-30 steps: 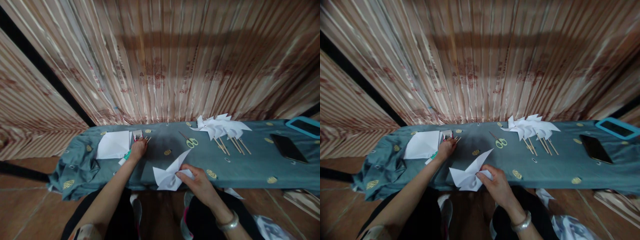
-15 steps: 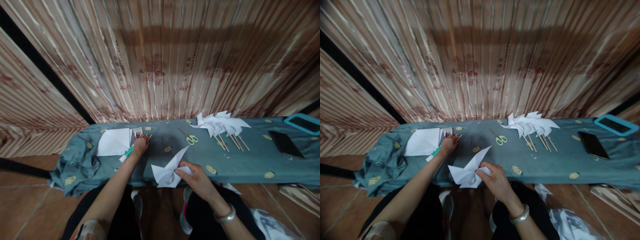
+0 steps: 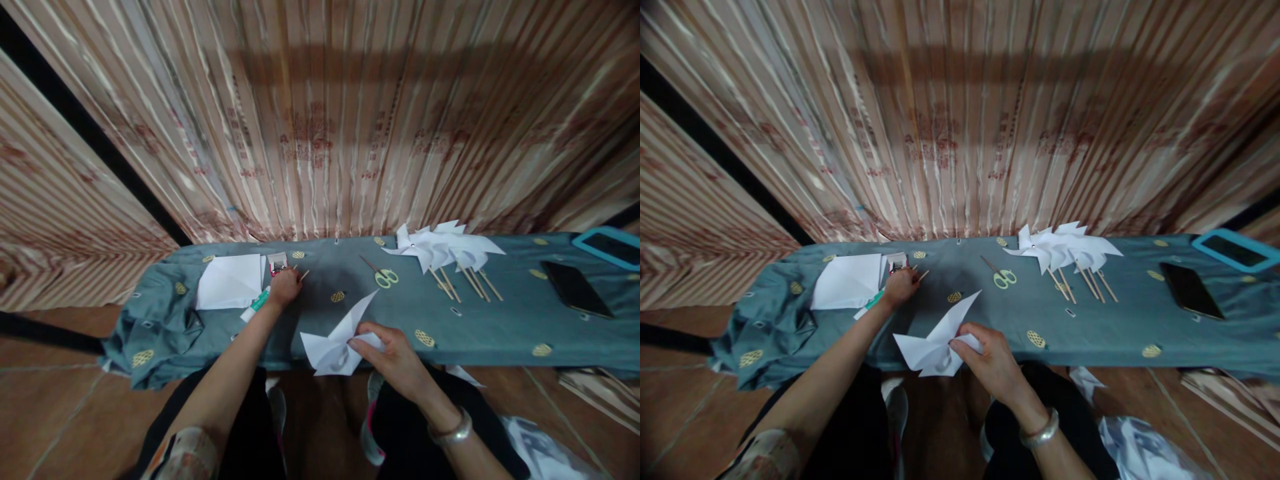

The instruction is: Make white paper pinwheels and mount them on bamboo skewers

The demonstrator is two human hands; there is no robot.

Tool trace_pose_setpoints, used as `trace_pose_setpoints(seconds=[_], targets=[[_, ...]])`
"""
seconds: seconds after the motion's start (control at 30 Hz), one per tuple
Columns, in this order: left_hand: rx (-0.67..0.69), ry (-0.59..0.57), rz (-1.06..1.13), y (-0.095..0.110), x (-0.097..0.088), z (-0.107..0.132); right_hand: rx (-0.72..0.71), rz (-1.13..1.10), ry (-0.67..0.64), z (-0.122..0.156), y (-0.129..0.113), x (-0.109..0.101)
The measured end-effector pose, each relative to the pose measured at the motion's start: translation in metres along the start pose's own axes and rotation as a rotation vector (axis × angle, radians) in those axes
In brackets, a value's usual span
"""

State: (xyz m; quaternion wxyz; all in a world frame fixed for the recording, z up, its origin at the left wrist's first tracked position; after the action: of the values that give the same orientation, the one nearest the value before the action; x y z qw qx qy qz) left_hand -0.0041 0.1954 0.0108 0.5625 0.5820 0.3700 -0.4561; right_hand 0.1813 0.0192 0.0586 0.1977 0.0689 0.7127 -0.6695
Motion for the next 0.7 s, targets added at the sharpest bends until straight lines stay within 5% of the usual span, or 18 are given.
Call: trace_pose_setpoints(seconds=[0.17, 0.33, 0.43, 0.53, 0.7], targets=[[0.016, 0.037, 0.255, -0.002, -0.004, 0.003, -0.05, -0.014, 0.05, -0.001, -0.005, -0.003], [0.025, 0.089, 0.609, 0.007, -0.026, 0.027, -0.142, -0.035, 0.163, 0.002, -0.018, -0.014], [0.054, 0.076, 0.834, 0.021, -0.048, 0.066, -0.293, 0.038, 0.306, 0.015, -0.046, -0.026], [0.024, -0.065, 1.367, 0.034, -0.062, 0.113, -0.519, 0.157, 0.412, 0.042, -0.088, -0.029], [0.036, -0.119, 1.557, 0.051, -0.084, 0.18, -0.774, 0.385, 0.459, 0.097, -0.139, -0.011]])
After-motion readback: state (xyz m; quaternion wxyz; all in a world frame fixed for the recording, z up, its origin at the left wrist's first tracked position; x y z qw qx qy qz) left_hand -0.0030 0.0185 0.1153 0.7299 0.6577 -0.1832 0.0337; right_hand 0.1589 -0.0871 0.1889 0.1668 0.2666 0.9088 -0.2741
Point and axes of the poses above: each hand's wrist, its own z-axis away from the middle knuckle, its own x-axis out of the palm, y = z × x, the point moved 9 cm from there along -z, towards the middle knuckle, and after that the axes turned 4 degrees about -x, right-handed, at the moved point
